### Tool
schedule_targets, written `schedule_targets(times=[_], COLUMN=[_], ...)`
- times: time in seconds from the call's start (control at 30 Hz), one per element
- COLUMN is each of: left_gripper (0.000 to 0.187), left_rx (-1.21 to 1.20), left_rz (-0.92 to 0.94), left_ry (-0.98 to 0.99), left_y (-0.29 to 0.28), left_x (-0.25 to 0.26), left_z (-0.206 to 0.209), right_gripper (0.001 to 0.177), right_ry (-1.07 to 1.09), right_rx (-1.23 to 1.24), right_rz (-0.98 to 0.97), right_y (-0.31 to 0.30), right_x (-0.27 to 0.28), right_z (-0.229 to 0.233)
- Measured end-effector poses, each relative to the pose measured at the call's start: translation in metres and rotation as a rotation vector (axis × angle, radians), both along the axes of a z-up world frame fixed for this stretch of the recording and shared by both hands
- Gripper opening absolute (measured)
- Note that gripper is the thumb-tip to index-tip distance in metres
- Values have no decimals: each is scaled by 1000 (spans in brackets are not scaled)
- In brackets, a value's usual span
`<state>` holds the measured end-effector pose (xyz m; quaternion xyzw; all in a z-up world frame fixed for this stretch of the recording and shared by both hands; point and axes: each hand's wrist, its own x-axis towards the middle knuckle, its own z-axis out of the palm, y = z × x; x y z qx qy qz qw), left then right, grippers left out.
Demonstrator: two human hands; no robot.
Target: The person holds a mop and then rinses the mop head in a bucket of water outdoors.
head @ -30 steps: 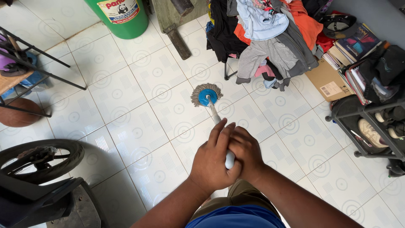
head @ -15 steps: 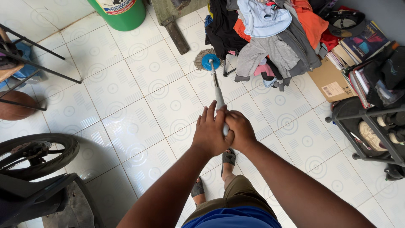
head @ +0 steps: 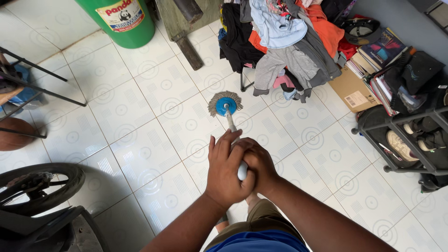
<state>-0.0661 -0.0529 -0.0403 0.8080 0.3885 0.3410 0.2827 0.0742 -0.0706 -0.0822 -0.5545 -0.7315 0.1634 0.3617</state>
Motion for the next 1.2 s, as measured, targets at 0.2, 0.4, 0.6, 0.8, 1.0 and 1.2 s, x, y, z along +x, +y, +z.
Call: schedule_targets(times=[0.2, 0.4, 0.6, 0.8, 1.0, 1.2], left_gripper=[67, 63, 62, 60, 62, 59], left_rx=[-408, -367, -461, -312, -391, -350], left_rz=[-132, -129, -90, -222, -278, -341], left_ry=[93, -42, 42, 32, 36, -70], left_y=[-2, -47, -62, -45, -35, -46], left_x=[-15, -26, -37, -33, -13, 15], left_z=[-35, -7, 36, 0, -22, 13], right_gripper=[34, 25, 17, 20, 22, 18], right_ry=[-62, -49, 33, 57, 35, 14], right_rx=[-137, -109, -51, -69, -143, -73], right_rz=[-39, -59, -137, -217, -251, -282], right_y=[-13, -56, -78, -74, -70, -87], right_x=[-13, -23, -41, -43, -25, 5], right_z=[-48, -13, 32, 1, -16, 34])
